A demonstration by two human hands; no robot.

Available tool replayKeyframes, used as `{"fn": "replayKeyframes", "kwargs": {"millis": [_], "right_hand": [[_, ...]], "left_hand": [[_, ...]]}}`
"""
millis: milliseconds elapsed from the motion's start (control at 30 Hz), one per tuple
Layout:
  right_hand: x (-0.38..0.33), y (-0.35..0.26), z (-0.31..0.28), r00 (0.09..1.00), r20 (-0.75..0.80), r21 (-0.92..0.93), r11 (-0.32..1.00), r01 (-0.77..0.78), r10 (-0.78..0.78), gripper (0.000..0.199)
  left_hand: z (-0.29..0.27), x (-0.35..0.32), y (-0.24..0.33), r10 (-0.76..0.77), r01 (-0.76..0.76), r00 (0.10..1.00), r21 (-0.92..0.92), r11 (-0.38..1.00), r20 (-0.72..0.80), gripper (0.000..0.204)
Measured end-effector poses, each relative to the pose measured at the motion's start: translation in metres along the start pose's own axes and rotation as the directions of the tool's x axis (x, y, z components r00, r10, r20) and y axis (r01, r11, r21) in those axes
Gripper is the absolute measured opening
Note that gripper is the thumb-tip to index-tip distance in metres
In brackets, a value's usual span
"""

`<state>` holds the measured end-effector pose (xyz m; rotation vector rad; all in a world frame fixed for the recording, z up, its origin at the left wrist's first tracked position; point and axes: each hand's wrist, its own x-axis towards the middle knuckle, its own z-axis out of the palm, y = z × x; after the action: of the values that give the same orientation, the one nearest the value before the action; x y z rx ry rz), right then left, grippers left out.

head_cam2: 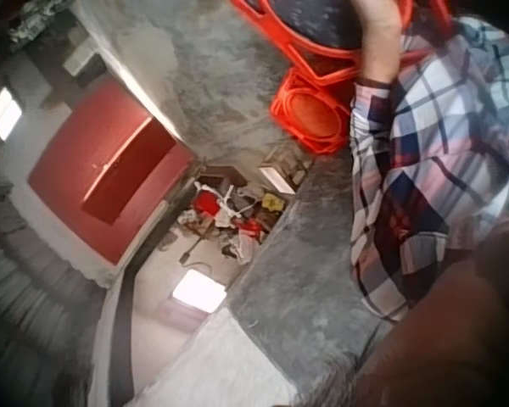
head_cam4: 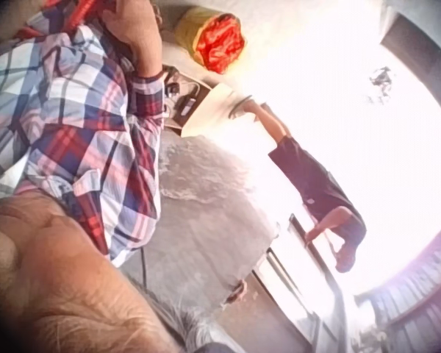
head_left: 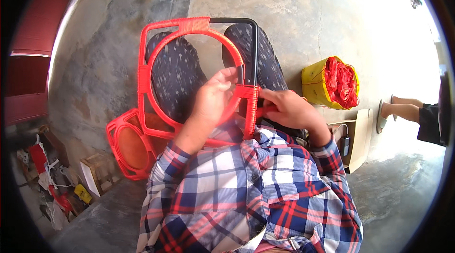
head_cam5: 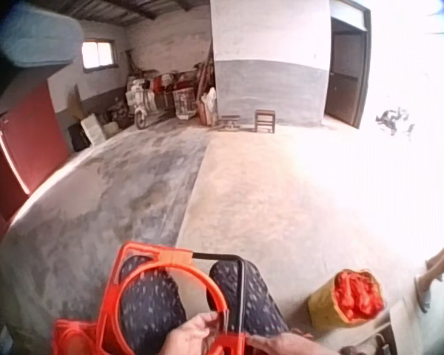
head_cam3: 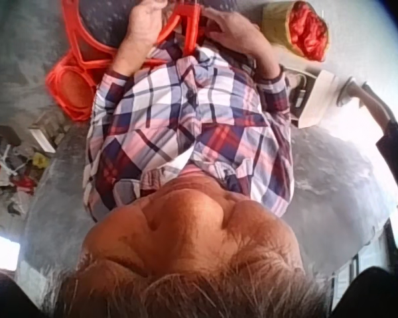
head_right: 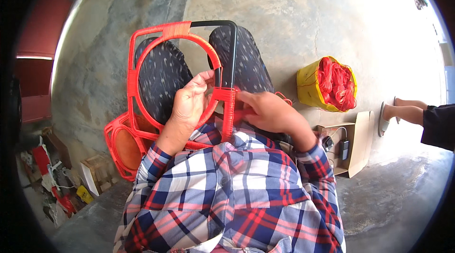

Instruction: Wrapping a red plastic furniture frame with red synthetic cord.

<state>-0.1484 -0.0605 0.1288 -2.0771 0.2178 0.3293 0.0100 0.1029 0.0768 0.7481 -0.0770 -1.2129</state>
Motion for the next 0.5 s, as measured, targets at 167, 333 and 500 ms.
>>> {"fn": "replayKeyframes", "kwargs": {"millis": [167, 333, 500], "right_hand": [[0.036, 0.020, 0.017, 0.959, -0.273, 0.165, 0.986, -0.033, 0.078, 0.063], [0.030, 0.010, 0.008, 0.893, -0.446, 0.106, 0.986, 0.129, -0.069, 0.072], [0.044, 0.001, 0.002, 0.673, -0.660, -0.341, 0.932, 0.127, -0.333, 0.053]], "left_hand": [[-0.003, 0.001, -0.006, -0.156, 0.154, 0.985, -0.024, 0.988, -0.076, 0.034], [0.007, 0.001, -0.007, -0.127, 0.131, 0.953, -0.003, 0.991, -0.274, 0.019], [-0.008, -0.006, -0.007, 0.179, -0.129, 0.926, 0.168, 0.977, -0.331, 0.013]]}}
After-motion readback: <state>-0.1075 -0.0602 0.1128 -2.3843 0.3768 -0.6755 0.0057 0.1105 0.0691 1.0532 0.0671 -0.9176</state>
